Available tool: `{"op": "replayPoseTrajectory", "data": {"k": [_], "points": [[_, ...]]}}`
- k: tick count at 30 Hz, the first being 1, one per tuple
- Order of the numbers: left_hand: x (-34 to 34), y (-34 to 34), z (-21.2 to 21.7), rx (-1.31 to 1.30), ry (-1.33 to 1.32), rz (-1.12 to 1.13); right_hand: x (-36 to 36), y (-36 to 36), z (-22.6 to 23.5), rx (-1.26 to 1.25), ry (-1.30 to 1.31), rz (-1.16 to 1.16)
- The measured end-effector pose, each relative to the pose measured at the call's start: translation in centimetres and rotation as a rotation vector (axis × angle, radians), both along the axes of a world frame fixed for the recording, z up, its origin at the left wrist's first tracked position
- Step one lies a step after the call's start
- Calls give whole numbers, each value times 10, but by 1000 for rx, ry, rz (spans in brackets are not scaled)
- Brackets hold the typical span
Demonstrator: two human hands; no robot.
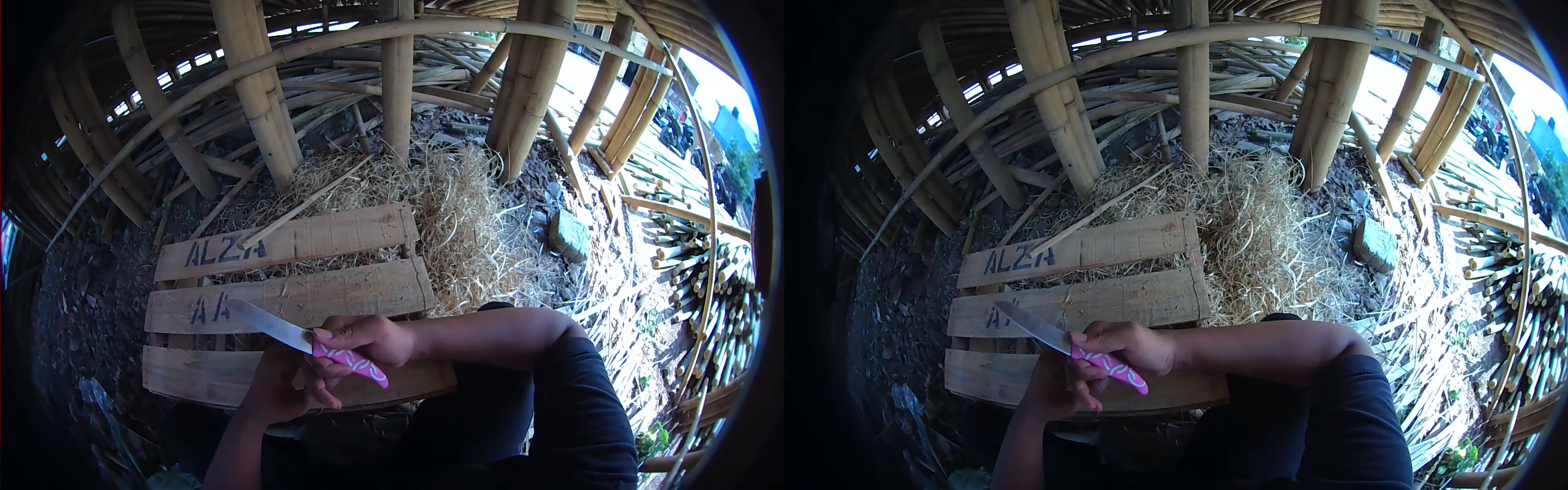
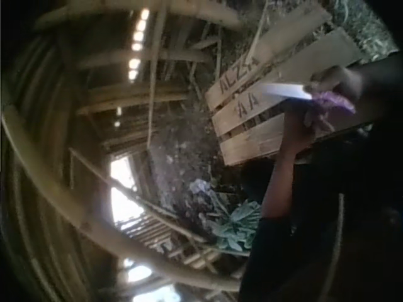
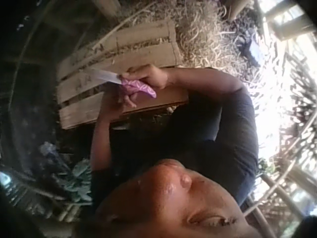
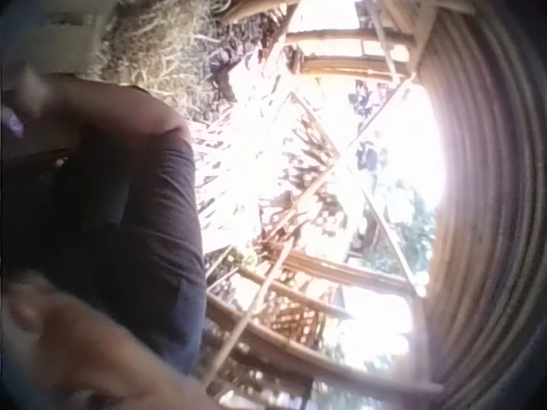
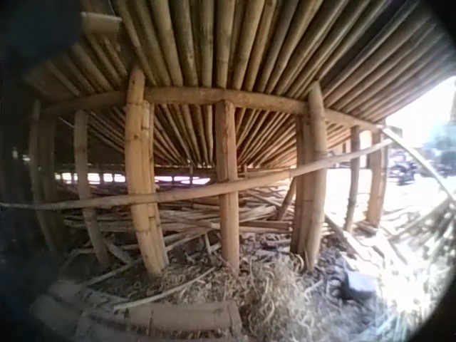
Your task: The person picks up a strip of bamboo and carves and scrapes along it with a knife.
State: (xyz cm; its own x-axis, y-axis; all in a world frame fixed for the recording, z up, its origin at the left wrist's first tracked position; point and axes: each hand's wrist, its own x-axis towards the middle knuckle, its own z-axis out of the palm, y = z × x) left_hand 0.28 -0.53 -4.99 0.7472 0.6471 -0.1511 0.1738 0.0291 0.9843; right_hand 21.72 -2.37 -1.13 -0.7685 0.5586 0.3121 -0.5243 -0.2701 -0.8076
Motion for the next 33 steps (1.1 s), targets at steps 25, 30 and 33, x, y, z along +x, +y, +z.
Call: {"op": "replayPoseTrajectory", "data": {"k": [25, 30, 33], "points": [[22, -15, 39, 675, 64, -116, 8, 5, -1, 103, 26, 99], [11, -11, 25, 91, 30, -82, 5, 3, 1, 54, -4, 140], [13, -18, 28, 133, 137, 49, 4, 5, 5, 193, 2, 88]]}}
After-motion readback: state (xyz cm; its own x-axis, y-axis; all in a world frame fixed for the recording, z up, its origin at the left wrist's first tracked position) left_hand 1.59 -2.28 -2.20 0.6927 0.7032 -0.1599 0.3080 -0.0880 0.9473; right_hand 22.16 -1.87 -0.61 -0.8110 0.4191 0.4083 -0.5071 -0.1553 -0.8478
